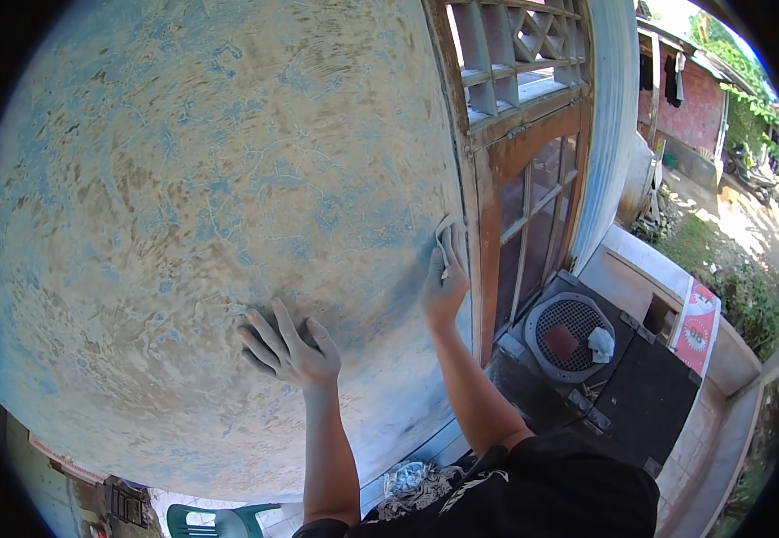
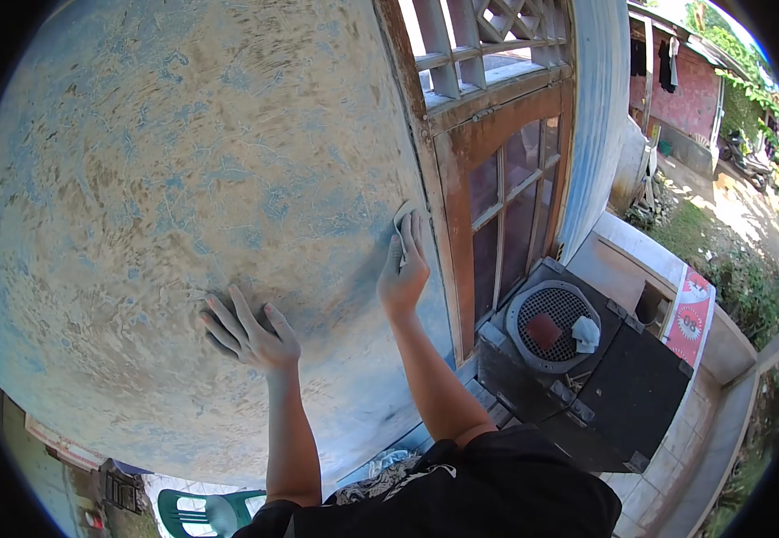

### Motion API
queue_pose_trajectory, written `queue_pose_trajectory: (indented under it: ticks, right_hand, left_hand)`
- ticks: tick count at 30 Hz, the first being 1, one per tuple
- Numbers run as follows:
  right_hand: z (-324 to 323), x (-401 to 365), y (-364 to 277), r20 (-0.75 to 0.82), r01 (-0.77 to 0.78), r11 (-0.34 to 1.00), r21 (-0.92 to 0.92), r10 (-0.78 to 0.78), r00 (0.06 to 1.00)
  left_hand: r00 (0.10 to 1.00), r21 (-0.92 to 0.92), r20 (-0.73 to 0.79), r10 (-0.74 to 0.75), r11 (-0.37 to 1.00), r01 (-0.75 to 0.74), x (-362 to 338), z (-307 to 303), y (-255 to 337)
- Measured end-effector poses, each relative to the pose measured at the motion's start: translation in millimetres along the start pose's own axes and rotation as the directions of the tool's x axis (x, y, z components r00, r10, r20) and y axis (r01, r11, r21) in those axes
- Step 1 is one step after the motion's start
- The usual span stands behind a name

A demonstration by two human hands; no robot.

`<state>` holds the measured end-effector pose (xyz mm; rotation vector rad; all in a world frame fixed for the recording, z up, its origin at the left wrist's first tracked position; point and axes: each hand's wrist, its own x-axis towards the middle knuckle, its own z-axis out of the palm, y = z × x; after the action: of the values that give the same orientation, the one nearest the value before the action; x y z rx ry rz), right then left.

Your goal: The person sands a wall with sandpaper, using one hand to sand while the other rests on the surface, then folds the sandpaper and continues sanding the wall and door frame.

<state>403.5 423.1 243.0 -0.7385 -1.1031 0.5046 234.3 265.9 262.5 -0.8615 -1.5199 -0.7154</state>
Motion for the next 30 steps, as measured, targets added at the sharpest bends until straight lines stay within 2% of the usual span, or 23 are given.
queue_pose_trajectory:
  ticks: [1, 3, 7, 9, 10, 12, 13, 15, 16, 17, 19, 20, 21, 22, 23, 25, 26, 28, 30]
  right_hand:
    - [2, -6, -6, -0.007, -0.001, 1.0, -0.012, 0.001, 1.0]
    - [6, -18, -21, 0.036, 0.168, 0.98, -0.102, -0.165, 0.986]
    - [2, -32, -15, 0.133, 0.291, 0.952, -0.091, -0.278, 0.951]
    - [-4, -22, -2, 0.056, 0.153, 0.979, -0.132, -0.147, 0.988]
    - [-5, -16, -4, 0.008, 0.002, 0.99, -0.143, -0.001, 1.0]
    - [-3, -12, -8, -0.017, -0.031, 0.987, -0.155, 0.028, 0.999]
    - [-2, -14, -15, -0.037, -0.056, 0.987, -0.149, 0.051, 0.998]
    - [5, -28, -26, -0.031, -0.072, 0.986, -0.153, 0.068, 0.997]
    - [7, -38, -28, 0.008, 0.019, 0.989, -0.146, -0.018, 1.0]
    - [7, -45, -28, 0.049, 0.113, 0.985, -0.133, -0.107, 0.993]
    - [0, -48, -34, 0.062, 0.084, 0.984, -0.155, -0.075, 0.995]
    - [-3, -48, -33, 0.05, -0.035, 0.992, -0.12, 0.041, 0.998]
    - [-4, -45, -31, 0.041, -0.145, 0.986, -0.08, 0.149, 0.988]
    - [-2, -43, -31, 0.028, -0.135, 0.988, -0.079, 0.137, 0.99]
    - [2, -46, -31, -0.001, -0.136, 0.987, -0.087, 0.137, 0.991]
    - [9, -50, -29, -0.036, -0.129, 0.988, -0.087, 0.126, 0.991]
    - [15, -52, -27, -0.069, -0.11, 0.988, -0.105, 0.103, 0.992]
    - [22, -45, -25, -0.098, -0.089, 0.989, -0.116, 0.078, 0.992]
    - [25, -39, -25, -0.122, -0.091, 0.984, -0.155, 0.073, 0.99]
  left_hand:
    - [1.0, -0.013, 0.006, 0.002, 1.0, -0.002, 0, -1, -1]
    - [1.0, -0.04, -0.015, 0.004, 0.999, -0.005, 1, -1, 0]
    - [1.0, -0.11, -0.018, 0.008, 0.994, -0.009, 2, -4, -1]
    - [0.999, -0.155, 0.01, 0.046, 0.987, -0.044, 3, -10, -4]
    - [0.999, -0.171, 0.018, 0.05, 0.984, -0.046, 5, -13, -6]
    - [0.981, -0.205, 0.057, 0.184, 0.964, -0.169, 13, -21, -8]
    - [0.98, -0.224, 0.062, 0.192, 0.959, -0.173, 21, -24, -10]
    - [0.854, -0.365, 0.173, 0.49, 0.837, -0.407, 42, -27, -18]
    - [0.799, -0.424, 0.168, 0.578, 0.774, -0.471, 57, -31, -22]
    - [0.795, -0.437, 0.168, 0.583, 0.767, -0.47, 73, -35, -26]
    - [0.487, -0.626, 0.183, 0.854, 0.483, -0.613, 98, -39, -37]
    - [0.482, -0.627, 0.172, 0.859, 0.472, -0.619, 99, -34, -43]
    - [0.344, -0.614, 0.139, 0.929, 0.353, -0.706, 100, -28, -46]
    - [0.2, -0.592, 0.111, 0.973, 0.227, -0.774, 100, -25, -46]
    - [0.203, -0.585, 0.101, 0.974, 0.223, -0.78, 100, -25, -47]
    - [0.029, -0.571, 0.161, 0.987, 0.117, -0.813, 104, -29, -49]
    - [0.031, -0.561, 0.162, 0.986, 0.118, -0.819, 107, -30, -50]
    - [-0.054, -0.605, 0.209, 0.976, 0.086, -0.792, 114, -34, -48]
    - [-0.056, -0.565, 0.165, 0.985, 0.048, -0.824, 127, -24, -48]
